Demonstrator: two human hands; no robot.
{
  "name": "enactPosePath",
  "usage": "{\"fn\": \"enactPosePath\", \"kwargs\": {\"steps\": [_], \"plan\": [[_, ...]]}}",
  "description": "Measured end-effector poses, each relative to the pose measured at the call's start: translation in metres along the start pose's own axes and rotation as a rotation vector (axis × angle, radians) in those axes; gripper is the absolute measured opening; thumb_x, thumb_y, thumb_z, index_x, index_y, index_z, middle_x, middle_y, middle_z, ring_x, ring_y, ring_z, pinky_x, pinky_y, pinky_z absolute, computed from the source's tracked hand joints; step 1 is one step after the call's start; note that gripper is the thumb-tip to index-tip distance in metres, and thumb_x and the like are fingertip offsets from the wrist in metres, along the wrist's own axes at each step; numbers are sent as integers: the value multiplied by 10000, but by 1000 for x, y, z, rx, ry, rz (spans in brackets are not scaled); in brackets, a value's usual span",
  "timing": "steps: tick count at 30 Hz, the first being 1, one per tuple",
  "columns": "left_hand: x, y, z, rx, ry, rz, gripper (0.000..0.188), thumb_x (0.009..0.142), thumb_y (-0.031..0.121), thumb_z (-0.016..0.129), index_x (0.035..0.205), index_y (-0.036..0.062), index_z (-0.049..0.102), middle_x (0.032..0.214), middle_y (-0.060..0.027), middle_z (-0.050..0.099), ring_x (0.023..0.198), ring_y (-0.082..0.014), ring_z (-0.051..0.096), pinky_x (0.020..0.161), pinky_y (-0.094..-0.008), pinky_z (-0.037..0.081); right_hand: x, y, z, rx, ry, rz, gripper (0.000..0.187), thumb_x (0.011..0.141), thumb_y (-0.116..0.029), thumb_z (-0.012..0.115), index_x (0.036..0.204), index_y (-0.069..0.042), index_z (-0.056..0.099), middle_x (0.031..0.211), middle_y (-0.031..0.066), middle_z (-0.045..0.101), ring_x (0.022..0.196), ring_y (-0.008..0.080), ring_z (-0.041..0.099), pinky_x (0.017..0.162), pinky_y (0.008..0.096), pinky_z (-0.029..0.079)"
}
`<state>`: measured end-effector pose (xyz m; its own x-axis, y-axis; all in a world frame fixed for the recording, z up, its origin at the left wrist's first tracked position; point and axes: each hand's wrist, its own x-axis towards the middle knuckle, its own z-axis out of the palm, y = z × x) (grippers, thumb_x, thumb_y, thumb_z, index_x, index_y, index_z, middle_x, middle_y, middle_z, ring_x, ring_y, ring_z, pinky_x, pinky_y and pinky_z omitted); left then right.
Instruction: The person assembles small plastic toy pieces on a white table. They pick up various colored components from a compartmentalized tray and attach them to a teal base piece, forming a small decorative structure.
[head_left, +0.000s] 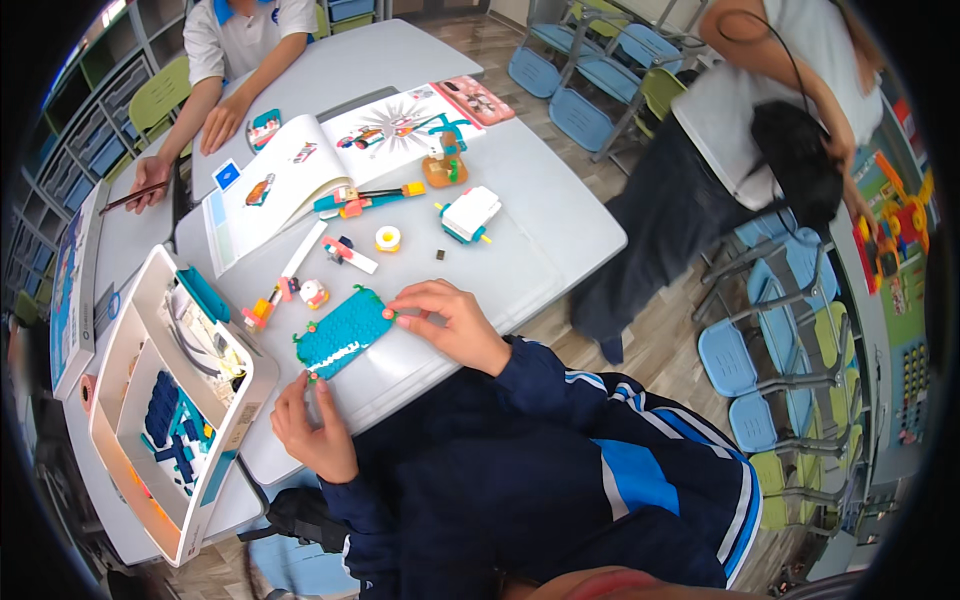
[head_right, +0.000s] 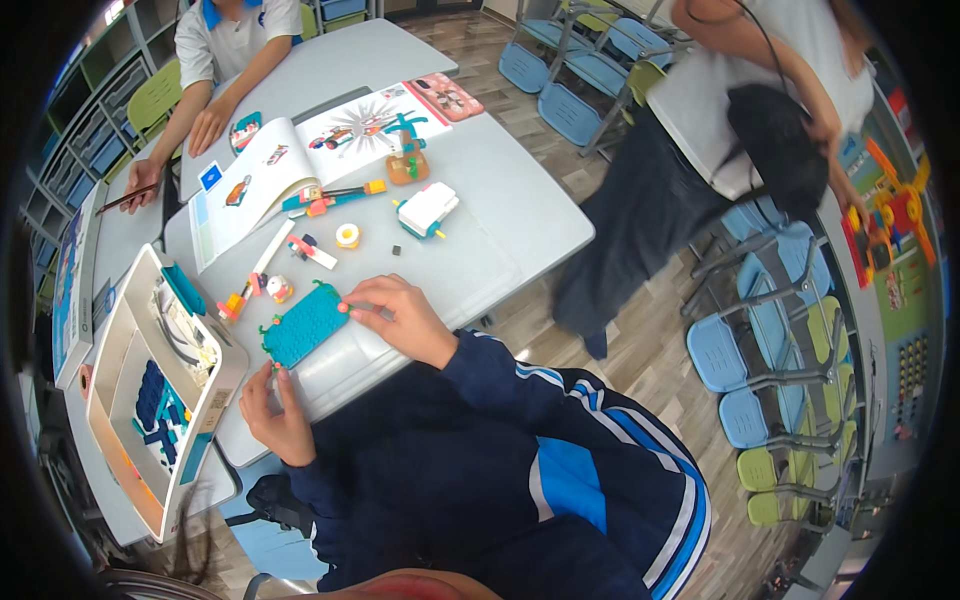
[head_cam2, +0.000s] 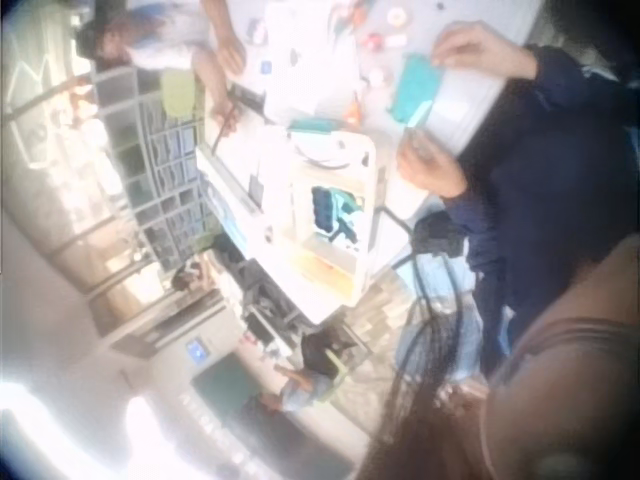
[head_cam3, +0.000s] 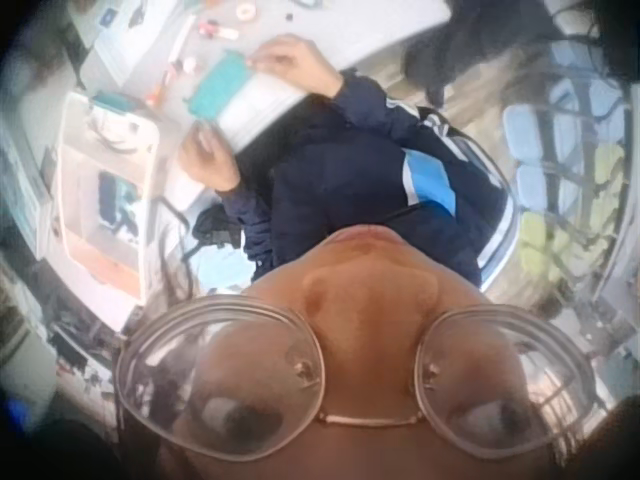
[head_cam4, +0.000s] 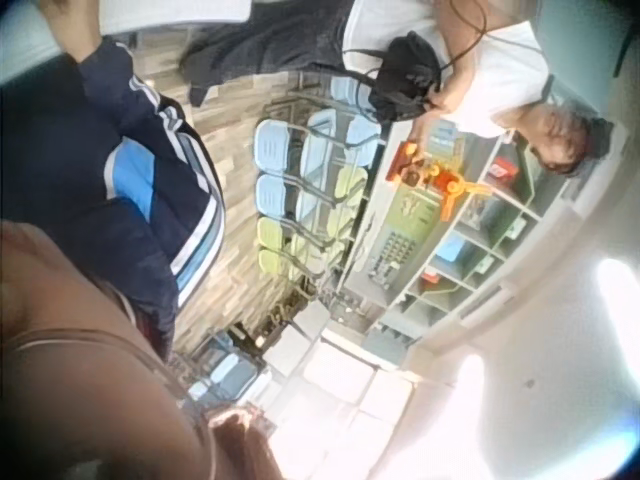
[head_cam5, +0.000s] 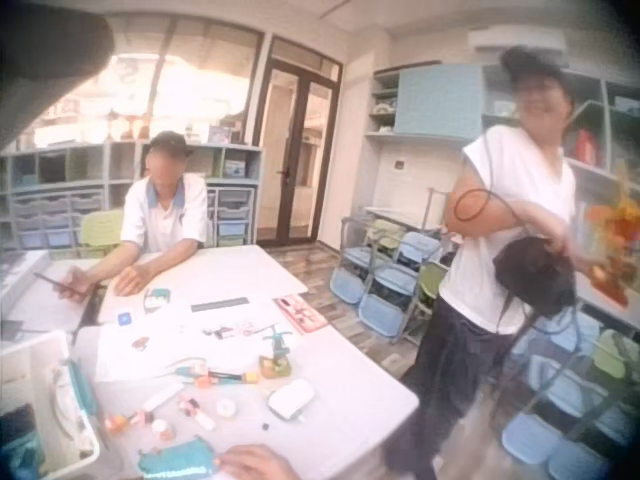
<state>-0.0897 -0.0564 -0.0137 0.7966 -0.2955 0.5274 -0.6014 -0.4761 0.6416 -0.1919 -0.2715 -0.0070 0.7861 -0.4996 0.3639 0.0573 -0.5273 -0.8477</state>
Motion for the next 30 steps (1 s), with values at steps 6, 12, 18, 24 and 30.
{"fn": "enactPosePath", "kwargs": {"steps": [6, 12, 18, 24, 30], "plan": [[3, -14, 2, 55, 10, 63, 184, 846, 123, 737, 1018, 62, 717, 993, -121, 656, 939, -306, 597, 854, -402, 434, 2, -4, 8, -3, 11, 11, 207, 866, -65, 710, 1066, -97, 754, 1089, 107, 690, 1050, 253, 629, 868, 345, 532], [1, -17, -18, -24, 2, 28, 201, 821, 108, 729, 1014, 54, 711, 1039, -119, 668, 986, -327, 599, 887, -412, 428, -1, -5, 16, -12, -19, 8, 197, 871, -31, 703, 1065, -20, 733, 1130, 124, 691, 1052, 222, 638, 894, 314, 496], [-6, -9, -51, -339, -125, -169, 364, 856, 159, 730, 1190, 32, 663, 1219, -148, 622, 1139, -333, 577, 1025, -397, 408, -15, -12, 9, -58, 211, 93, 277, 949, -14, 632, 1219, 44, 637, 1186, 153, 653, 1056, 193, 614, 919, 317, 491], [-3, -18, -166, -396, -170, -177, 343, 835, 55, 752, 1169, 7, 688, 1204, -180, 648, 1147, -314, 614, 974, -364, 480, -12, -71, 43, -44, 44, -187, 198, 905, 50, 624, 1098, 64, 665, 1115, 187, 667, 996, 266, 619, 911, 372, 488], [2, -94, -240, 60, 808, -395, 227, 889, 18, 689, 1113, -22, 682, 1086, -97, 688, 995, -170, 623, 905, -300, 471, 29, -134, 122, -40, -369, -401, 283, 788, 81, 712, 1066, 43, 682, 1130, 203, 672, 1020, 323, 625, 891, 396, 495]]}}
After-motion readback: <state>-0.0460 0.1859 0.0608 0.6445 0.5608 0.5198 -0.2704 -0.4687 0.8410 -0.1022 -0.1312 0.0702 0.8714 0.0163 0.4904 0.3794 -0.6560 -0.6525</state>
